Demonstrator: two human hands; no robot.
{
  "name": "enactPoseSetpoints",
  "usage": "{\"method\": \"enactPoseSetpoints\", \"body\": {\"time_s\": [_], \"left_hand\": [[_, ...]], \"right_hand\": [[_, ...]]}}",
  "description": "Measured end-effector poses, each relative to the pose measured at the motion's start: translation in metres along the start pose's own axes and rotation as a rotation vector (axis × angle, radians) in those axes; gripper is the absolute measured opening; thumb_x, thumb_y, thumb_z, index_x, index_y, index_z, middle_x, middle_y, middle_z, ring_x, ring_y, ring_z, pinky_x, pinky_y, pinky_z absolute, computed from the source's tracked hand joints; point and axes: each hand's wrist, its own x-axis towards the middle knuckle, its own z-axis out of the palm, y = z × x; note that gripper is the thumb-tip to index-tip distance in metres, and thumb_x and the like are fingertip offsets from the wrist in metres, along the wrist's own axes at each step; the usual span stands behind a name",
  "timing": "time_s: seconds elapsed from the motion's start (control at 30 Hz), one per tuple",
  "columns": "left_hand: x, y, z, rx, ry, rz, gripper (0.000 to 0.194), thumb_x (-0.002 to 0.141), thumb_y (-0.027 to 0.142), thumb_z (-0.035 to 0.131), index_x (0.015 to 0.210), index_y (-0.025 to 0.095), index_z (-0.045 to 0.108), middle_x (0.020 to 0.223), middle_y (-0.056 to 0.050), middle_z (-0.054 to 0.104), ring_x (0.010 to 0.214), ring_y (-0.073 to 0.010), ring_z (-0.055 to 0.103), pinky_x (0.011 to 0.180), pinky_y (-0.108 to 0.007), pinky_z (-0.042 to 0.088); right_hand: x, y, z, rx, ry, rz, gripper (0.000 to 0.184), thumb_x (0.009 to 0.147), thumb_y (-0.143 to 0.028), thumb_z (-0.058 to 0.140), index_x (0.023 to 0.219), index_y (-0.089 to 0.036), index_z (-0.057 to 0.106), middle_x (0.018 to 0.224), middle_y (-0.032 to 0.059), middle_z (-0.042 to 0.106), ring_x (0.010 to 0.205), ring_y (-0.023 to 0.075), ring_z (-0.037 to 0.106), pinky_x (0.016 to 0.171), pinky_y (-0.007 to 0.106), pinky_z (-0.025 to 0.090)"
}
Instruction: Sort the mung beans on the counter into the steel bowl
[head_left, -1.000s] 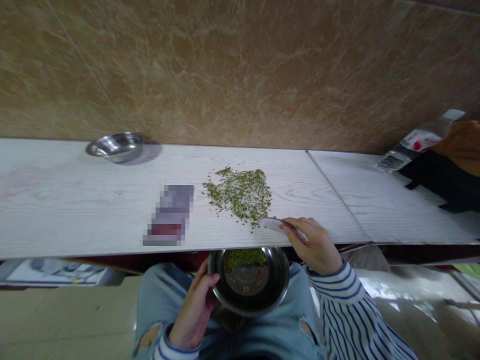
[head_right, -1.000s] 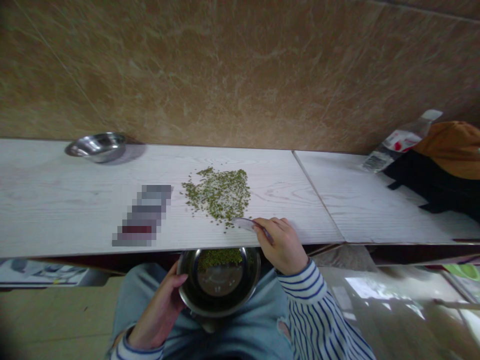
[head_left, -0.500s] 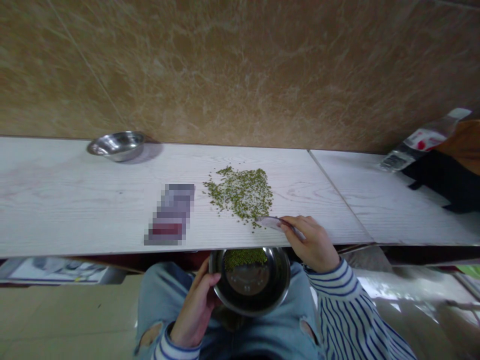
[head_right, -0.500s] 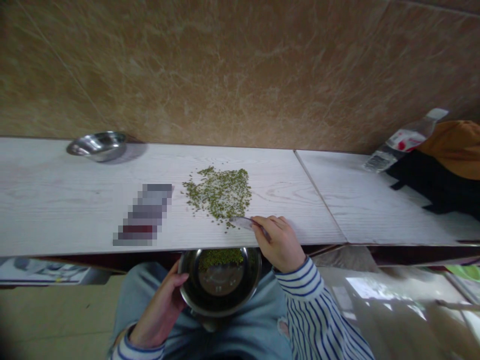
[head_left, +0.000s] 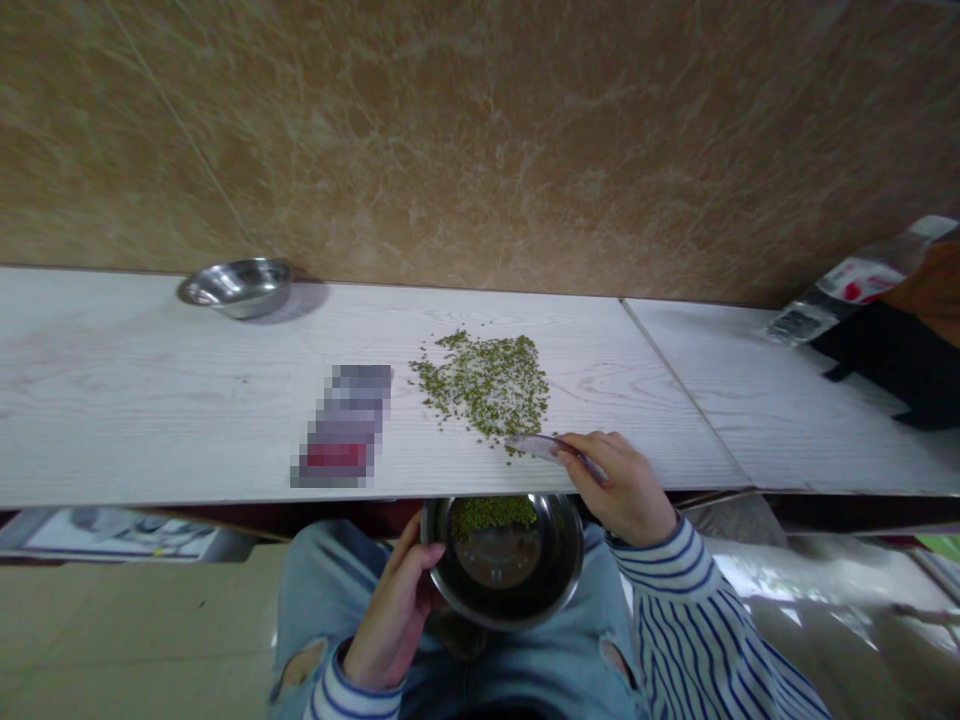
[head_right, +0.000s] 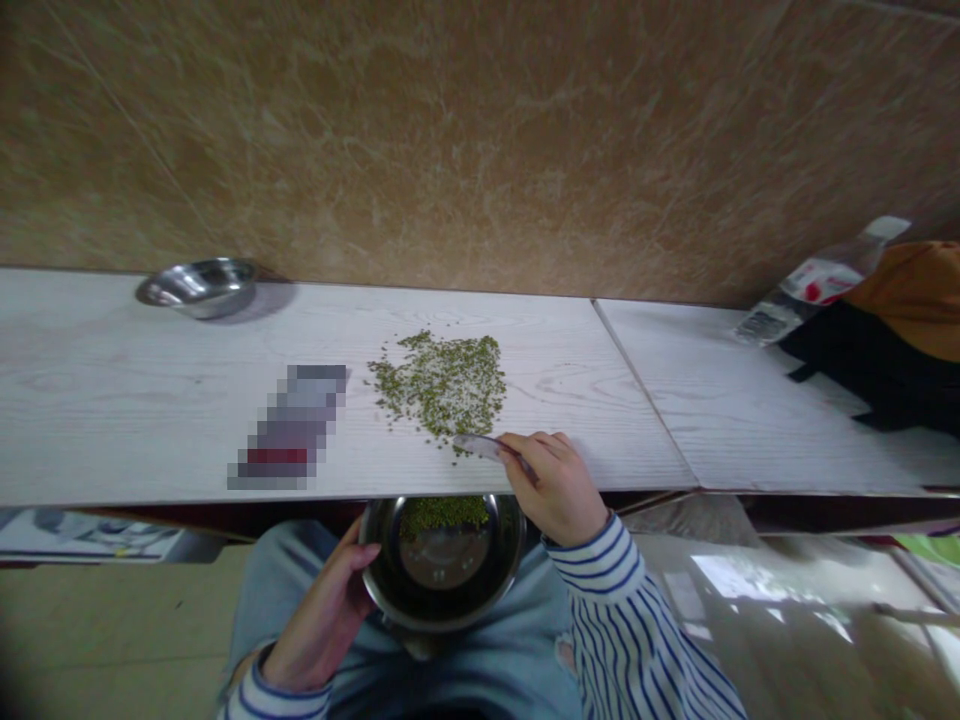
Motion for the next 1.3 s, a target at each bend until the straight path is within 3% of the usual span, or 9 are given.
{"method": "enactPoseSetpoints", "body": {"time_s": [0.37,1.3], "left_hand": [[0.0,0.002,-0.002,0.003,-0.015,0.009,0.05,0.075,0.027,0.06,0.124,0.024,0.053,0.113,-0.005,0.067,0.098,-0.0234,0.061,0.067,-0.029,0.047],[0.0,0.007,-0.008,-0.043,0.005,0.026,0.053,0.072,0.026,0.062,0.124,0.024,0.055,0.11,-0.005,0.069,0.098,-0.0241,0.063,0.079,-0.033,0.048]], "right_hand": [[0.009,-0.004,0.005,0.003,0.012,-0.037,0.016,0.088,-0.021,0.052,0.1,-0.019,0.062,0.083,0.0048,0.07,0.075,0.0164,0.063,0.07,0.032,0.048],[0.024,-0.012,0.014,0.033,-0.043,-0.049,0.017,0.088,-0.023,0.051,0.099,-0.022,0.065,0.081,0.0038,0.07,0.073,0.016,0.064,0.07,0.032,0.049]]}}
